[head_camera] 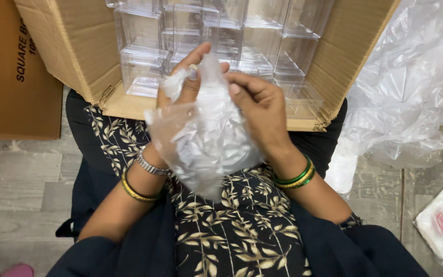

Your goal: The person sits on the floor and removes plastic bags from small clear plastic boxes, placing the unwrapped boxes into a cardboard box in front of them. They repeat this for each box, setting the empty plastic bags aside.

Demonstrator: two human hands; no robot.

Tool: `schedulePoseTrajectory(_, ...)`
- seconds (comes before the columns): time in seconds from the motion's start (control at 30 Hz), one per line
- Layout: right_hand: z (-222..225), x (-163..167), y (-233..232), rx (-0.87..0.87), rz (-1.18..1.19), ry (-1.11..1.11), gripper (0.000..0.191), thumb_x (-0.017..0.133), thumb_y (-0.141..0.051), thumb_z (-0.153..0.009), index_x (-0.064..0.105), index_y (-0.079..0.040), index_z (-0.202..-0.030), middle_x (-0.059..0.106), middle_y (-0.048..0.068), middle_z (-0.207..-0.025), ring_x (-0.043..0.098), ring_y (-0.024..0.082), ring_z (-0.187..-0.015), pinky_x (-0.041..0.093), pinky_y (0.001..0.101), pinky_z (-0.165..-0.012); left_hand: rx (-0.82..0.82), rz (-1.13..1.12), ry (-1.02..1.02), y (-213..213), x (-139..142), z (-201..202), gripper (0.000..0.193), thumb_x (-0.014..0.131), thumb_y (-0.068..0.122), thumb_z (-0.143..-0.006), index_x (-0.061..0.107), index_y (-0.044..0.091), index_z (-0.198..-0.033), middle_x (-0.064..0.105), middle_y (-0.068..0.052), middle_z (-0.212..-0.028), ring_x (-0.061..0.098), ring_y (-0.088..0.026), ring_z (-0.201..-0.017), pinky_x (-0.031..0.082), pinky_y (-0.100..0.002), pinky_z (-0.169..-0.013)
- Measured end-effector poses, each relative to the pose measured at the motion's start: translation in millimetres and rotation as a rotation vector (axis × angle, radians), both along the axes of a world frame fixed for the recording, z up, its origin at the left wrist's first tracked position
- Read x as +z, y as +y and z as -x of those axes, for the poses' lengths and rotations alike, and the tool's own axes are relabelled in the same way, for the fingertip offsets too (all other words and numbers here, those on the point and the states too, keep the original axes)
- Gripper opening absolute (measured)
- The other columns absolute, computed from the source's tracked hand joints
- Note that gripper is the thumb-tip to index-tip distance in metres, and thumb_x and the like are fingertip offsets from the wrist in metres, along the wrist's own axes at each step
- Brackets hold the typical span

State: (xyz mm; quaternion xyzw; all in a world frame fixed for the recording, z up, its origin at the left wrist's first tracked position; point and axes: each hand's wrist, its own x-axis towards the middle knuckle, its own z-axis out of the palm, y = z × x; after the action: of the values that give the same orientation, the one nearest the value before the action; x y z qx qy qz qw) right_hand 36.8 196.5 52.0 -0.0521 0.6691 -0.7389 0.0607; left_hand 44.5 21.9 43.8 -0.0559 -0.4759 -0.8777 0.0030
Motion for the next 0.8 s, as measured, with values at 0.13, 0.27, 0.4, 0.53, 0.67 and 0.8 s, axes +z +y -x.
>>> schedulePoseTrajectory(0.13, -5.3, 3.0, 8.0, -0.039, 0.076, -0.027, 0.015, 0.067, -0.008, -0.100, 0.070, 0.000, -0.112, 0.074, 0.001, -0.099, 0.066, 0.006, -0.088, 0.055, 0.0215, -0.082, 0.025, 0.090, -0.029, -7.9, -7.4, -4.0, 0.048, 0.069, 0.018, -0.105, 0.056, -0.002, -0.146, 0.067, -0.014, -0.133, 0.066, -0.015, -0.114, 0.057, -0.028, -0.099)
schedulePoseTrajectory(0.27, -10.9, -5.7, 9.1, 0.012, 0.055, -0.040, 0.014, 0.068, -0.008, -0.103, 0.069, -0.001, -0.116, 0.068, -0.002, -0.095, 0.056, 0.003, -0.079, 0.045, 0.0185, -0.070, -0.052, 0.008, -0.042, -2.3, -4.7, -13.3, 0.050, 0.080, 0.006, -0.090, 0.058, 0.001, -0.135, 0.068, -0.011, -0.121, 0.067, -0.014, -0.105, 0.059, -0.028, -0.089)
schedulePoseTrajectory(0.4, -9.8, -9.6, 20.0, -0.009, 0.030, 0.029, 0.013, 0.073, -0.008, -0.104, 0.069, 0.001, -0.113, 0.068, -0.001, -0.094, 0.059, 0.005, -0.081, 0.050, 0.0202, -0.074, 0.047, 0.096, -0.233, -4.9, -0.8, -14.2, 0.032, 0.082, 0.009, -0.084, 0.068, 0.002, -0.112, 0.072, -0.006, -0.098, 0.068, -0.012, -0.085, 0.059, -0.027, -0.074)
schedulePoseTrajectory(0.53, -8.7, -10.3, 27.6, -0.037, 0.212, -0.160, 0.016, 0.071, -0.012, -0.100, 0.066, -0.003, -0.113, 0.070, 0.001, -0.093, 0.064, 0.008, -0.078, 0.053, 0.0213, -0.069, 0.098, 0.268, -0.227, -7.3, -12.2, -11.9, 0.022, 0.085, 0.012, -0.083, 0.069, 0.006, -0.096, 0.068, 0.003, -0.080, 0.062, -0.008, -0.070, 0.055, -0.023, -0.061)
schedulePoseTrajectory(0.67, -6.5, -15.0, 28.1, -0.038, 0.204, -0.246, 0.024, 0.073, -0.006, -0.093, 0.066, -0.003, -0.116, 0.072, 0.005, -0.092, 0.068, 0.010, -0.078, 0.054, 0.0215, -0.066, 0.057, 0.361, -0.119, 5.3, -24.3, -15.1, 0.021, 0.087, 0.015, -0.088, 0.070, 0.005, -0.094, 0.064, 0.002, -0.081, 0.057, -0.008, -0.072, 0.047, -0.024, -0.061)
schedulePoseTrajectory(0.8, -9.9, -22.0, 34.6, -0.086, 0.104, -0.109, 0.019, 0.074, -0.003, -0.091, 0.070, 0.001, -0.109, 0.074, 0.005, -0.093, 0.072, 0.012, -0.083, 0.060, 0.0228, -0.075, 0.074, 0.402, -0.270, 1.7, -10.3, -25.1, 0.024, 0.080, 0.022, -0.095, 0.070, 0.001, -0.100, 0.066, -0.003, -0.085, 0.057, -0.014, -0.070, 0.047, -0.032, -0.059)
